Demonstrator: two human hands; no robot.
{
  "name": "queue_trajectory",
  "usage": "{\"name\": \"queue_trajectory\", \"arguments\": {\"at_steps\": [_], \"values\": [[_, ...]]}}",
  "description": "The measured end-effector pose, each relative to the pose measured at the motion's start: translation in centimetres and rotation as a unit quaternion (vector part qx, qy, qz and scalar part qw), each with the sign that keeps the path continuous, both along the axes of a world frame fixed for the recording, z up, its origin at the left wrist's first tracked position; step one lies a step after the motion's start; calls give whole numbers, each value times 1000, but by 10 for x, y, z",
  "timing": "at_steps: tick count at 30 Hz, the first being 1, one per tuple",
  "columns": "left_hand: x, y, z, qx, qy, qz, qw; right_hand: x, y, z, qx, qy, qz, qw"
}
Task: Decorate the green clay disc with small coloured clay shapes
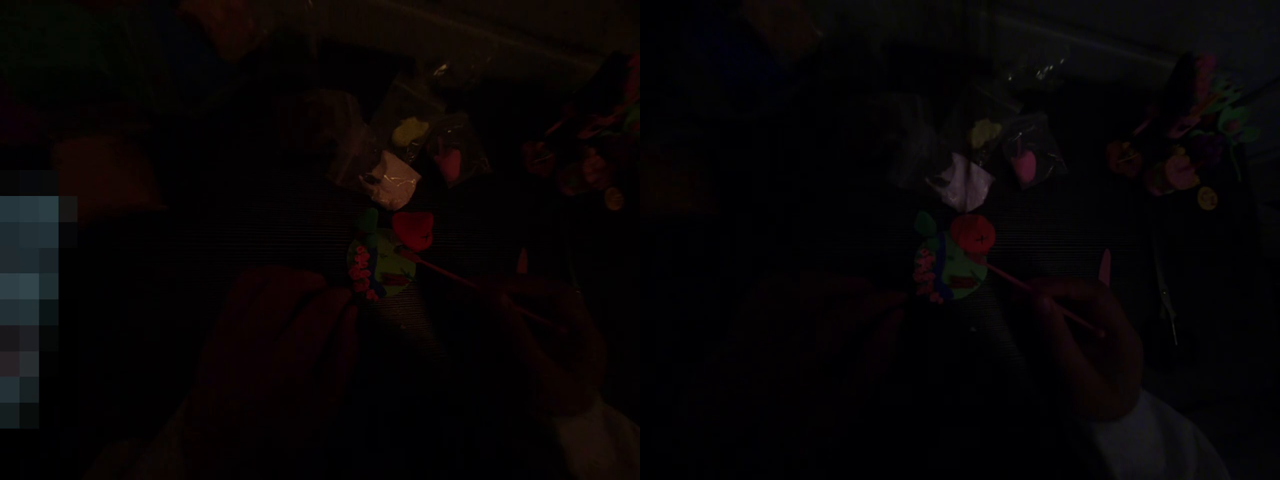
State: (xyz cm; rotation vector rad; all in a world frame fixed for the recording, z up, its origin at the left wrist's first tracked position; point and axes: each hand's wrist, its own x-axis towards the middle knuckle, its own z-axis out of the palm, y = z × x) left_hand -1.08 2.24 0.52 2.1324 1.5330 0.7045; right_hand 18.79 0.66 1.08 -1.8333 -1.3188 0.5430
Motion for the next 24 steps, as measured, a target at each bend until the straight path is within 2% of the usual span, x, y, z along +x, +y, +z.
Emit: {"name": "queue_trajectory", "arguments": {"at_steps": [2, 6, 12, 24], "values": [[0, 0, -1, 6, 9, -1, 1000, 0, -1, 0, -3, 4, -8, 1000], [0, 1, 0, -1, 15, -7, 1000, 3, -1, -1, -2, 9, 27, 1000], [-1, 1, -1, 3, 9, -14, 1000, 7, -1, -4, 29, -32, 51, 998], [0, 2, 2, 6, 20, -3, 1000, 9, -2, -3, 10, -52, 64, 997]]}}
